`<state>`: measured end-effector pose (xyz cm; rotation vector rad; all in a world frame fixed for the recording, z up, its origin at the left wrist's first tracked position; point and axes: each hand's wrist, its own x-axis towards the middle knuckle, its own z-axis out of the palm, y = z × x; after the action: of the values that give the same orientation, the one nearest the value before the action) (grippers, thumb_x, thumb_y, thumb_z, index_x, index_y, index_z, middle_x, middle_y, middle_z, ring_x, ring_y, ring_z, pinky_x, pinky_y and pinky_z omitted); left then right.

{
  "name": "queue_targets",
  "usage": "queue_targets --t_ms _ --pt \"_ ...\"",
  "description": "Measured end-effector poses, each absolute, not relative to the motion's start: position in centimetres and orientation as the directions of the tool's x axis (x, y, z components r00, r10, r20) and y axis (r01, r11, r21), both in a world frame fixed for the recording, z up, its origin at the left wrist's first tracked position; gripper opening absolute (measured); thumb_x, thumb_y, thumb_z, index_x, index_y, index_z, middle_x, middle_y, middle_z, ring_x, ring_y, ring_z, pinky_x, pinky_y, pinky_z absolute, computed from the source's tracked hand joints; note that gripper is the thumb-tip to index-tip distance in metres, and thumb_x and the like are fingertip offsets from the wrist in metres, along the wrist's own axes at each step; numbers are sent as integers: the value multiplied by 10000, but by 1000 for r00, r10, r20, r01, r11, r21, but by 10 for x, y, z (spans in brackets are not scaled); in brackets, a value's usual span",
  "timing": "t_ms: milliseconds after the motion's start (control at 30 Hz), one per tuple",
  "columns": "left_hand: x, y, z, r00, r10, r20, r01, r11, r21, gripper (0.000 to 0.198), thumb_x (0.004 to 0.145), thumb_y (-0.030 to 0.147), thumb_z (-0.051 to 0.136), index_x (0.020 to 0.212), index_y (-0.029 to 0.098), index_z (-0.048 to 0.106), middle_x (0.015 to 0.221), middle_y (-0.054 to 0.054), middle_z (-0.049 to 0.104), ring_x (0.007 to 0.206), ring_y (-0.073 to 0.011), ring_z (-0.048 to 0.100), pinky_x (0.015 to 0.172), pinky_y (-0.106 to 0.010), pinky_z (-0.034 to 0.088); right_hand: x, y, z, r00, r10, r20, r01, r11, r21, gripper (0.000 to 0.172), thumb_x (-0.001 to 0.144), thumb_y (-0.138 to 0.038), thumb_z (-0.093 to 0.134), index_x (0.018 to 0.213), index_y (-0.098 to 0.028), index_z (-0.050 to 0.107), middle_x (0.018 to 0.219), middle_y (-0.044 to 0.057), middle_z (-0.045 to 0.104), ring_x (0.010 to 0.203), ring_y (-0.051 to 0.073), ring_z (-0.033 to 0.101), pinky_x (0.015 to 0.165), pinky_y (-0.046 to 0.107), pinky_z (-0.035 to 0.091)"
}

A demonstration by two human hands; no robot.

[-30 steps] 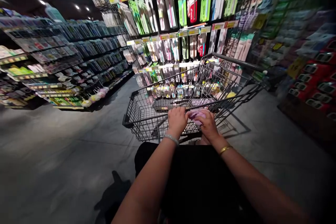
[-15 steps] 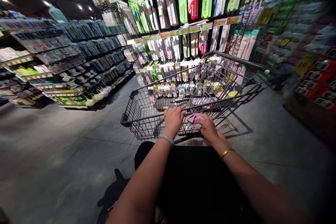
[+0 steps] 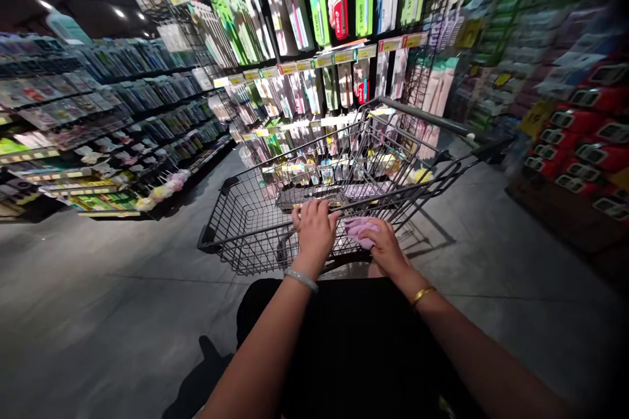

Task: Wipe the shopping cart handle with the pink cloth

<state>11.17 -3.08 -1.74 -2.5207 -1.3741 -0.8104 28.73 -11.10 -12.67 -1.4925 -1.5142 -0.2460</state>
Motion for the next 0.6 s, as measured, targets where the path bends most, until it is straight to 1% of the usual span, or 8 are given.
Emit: queue_targets --t_ms 67,100,167,267,333,400,500,600 --pt "131 -35 -17 498 683 534 751 -648 127 396 1021 473 406 1320 275 575 1290 -80 650 1256 -259 498 1132 -435 203 296 -116 -119 258 638 726 856 197 -478 424 723 -12 509 931 -274 768 1236 61 548 1151 236 511 993 418 471" --pt "140 -35 -18 526 676 516 730 -670 135 386 1020 477 408 1296 275 587 1247 -78 667 1219 -260 521 1120 -438 220 302 -118 -114 295 617 730 855 171 -490 399 744 -37 529 959 -276 766 1267 66 527 1174 250 496 1014 440 458" --pt "153 -35 -20 548 691 472 727 -672 141 350 1019 481 404 1151 259 640 1108 -76 696 1110 -265 564 1072 -447 263 313 -119 -107 357 584 729 850 121 -513 365 767 -76 562 992 -282 764 1300 71 499 1195 267 476 1030 461 447" --pt "157 -31 -24 545 706 452 748 -653 116 337 1022 467 399 987 232 636 990 -77 687 1022 -260 571 1020 -442 288 322 -118 -112 364 607 707 847 102 -523 367 740 -53 547 940 -264 771 1234 76 530 1143 257 500 987 446 477" --pt "154 -28 -25 552 694 462 745 -659 100 315 1025 450 403 985 231 625 979 -72 680 1015 -254 567 1005 -431 290 323 -118 -120 328 641 694 850 121 -513 381 704 -24 526 868 -262 774 1158 65 569 1080 235 532 936 413 504" --pt "149 -26 -26 560 683 468 737 -669 94 302 1031 434 394 999 237 621 969 -62 676 999 -250 566 991 -426 293 324 -119 -122 321 641 697 851 127 -509 383 697 -20 525 852 -267 774 1144 58 578 1065 231 541 919 402 510" --pt "145 -23 -25 563 676 475 730 -677 97 306 1043 414 361 1021 246 617 952 -52 666 969 -251 561 980 -428 295 333 -121 -109 384 577 721 845 96 -526 383 734 -42 540 940 -268 772 1235 69 526 1147 257 508 983 441 475" --pt "145 -21 -23 552 683 478 738 -667 101 320 1051 404 328 1040 253 611 947 -53 656 961 -262 554 974 -438 295 343 -120 -95 425 520 741 844 69 -532 357 753 -62 559 957 -267 768 1254 68 510 1170 264 503 1009 449 453"
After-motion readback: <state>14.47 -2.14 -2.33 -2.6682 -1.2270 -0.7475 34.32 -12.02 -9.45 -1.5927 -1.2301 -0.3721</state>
